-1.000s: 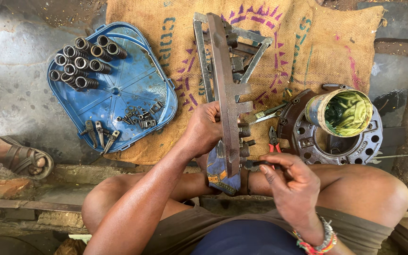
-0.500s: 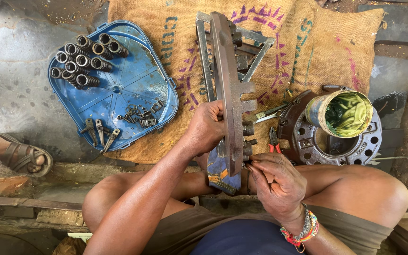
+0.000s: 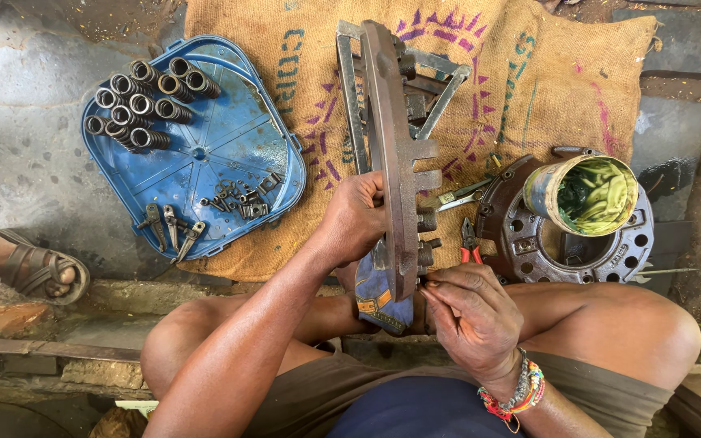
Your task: The person sits on the floor and assembles a mechanical component, likely a clutch plate, by inserting small metal pieces into slots. They use a wrench to tighten the pieces and a cloth to wipe the component. The person also applies a green substance from a can to the parts.
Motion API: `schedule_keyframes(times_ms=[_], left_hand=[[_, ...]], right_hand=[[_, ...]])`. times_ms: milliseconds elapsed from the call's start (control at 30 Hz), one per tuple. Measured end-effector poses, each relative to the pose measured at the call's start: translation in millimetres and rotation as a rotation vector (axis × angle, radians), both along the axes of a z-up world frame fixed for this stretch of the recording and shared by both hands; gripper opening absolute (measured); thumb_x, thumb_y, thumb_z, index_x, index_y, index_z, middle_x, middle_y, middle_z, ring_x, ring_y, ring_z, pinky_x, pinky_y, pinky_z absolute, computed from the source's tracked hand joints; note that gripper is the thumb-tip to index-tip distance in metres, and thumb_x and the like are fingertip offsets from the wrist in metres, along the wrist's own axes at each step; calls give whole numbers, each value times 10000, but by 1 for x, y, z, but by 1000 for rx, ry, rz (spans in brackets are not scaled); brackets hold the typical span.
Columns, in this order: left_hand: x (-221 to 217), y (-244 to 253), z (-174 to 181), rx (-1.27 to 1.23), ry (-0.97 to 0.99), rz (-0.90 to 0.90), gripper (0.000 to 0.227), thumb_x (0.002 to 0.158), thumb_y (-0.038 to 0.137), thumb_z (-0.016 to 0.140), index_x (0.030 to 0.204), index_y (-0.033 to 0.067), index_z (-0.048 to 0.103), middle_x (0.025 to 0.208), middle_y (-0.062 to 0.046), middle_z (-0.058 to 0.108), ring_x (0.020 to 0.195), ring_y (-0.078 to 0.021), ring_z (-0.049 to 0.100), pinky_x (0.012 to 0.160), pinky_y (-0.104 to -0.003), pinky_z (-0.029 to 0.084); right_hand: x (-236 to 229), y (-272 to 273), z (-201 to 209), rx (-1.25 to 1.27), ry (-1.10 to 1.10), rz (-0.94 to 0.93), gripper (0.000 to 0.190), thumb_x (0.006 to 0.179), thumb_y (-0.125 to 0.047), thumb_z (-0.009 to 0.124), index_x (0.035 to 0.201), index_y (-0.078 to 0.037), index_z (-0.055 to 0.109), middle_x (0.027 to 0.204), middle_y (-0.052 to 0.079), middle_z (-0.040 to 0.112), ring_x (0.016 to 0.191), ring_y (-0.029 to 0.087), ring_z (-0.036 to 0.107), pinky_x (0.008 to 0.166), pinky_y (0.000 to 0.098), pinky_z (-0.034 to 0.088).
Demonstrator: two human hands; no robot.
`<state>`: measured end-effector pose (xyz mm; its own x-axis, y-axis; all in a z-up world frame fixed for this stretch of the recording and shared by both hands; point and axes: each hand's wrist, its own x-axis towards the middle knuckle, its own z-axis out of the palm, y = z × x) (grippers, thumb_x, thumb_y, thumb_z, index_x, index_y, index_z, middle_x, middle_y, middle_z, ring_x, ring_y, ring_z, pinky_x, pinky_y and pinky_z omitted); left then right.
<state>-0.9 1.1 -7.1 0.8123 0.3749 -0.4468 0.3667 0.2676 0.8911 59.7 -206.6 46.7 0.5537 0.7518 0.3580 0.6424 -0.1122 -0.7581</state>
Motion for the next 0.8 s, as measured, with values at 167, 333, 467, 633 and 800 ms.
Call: schedule_keyframes(times_ms=[167, 333, 467, 633, 800], left_hand=[[0, 0, 1, 3, -8, 0, 103, 888, 54, 780, 972, 29, 725, 909, -22, 768, 806, -43, 668, 732, -248, 601], [0, 0, 1, 22, -40, -3, 97, 896, 47, 769, 985, 24, 740, 924, -21, 772, 827, -37, 660, 751, -243, 592], [0, 0, 3, -37, -36, 10, 118, 895, 50, 760, 1010, 30, 743, 922, -17, 777, 811, -43, 674, 737, -244, 596], [0, 0, 1, 14, -26, -4, 116, 907, 53, 757, 1017, 19, 743, 923, -23, 779, 818, -40, 675, 745, -241, 597], [0, 0, 3, -27, -49, -6, 148, 895, 47, 760, 1040, 18, 748, 940, -12, 782, 818, -36, 666, 746, -240, 594]], right_hand=[[0, 2, 3, -1, -28, 9, 214, 803, 15, 833, 944, -40, 682, 953, 96, 724, 857, 262, 703, 783, 367, 572], [-1, 1, 4, -13, -92, 27, 249, 780, 38, 822, 987, -42, 710, 975, 83, 710, 877, 270, 691, 797, 381, 569], [0, -1, 2, -22, -135, 42, 283, 767, 40, 826, 1013, -56, 723, 973, 69, 676, 863, 269, 671, 770, 375, 566], [5, -4, 1, -49, -211, 101, 294, 738, 23, 808, 1010, -56, 726, 971, 78, 639, 855, 289, 640, 769, 400, 561], [7, -4, 1, -43, -218, 134, 299, 733, 21, 812, 1011, -54, 729, 966, 82, 634, 849, 277, 636, 764, 401, 554]])
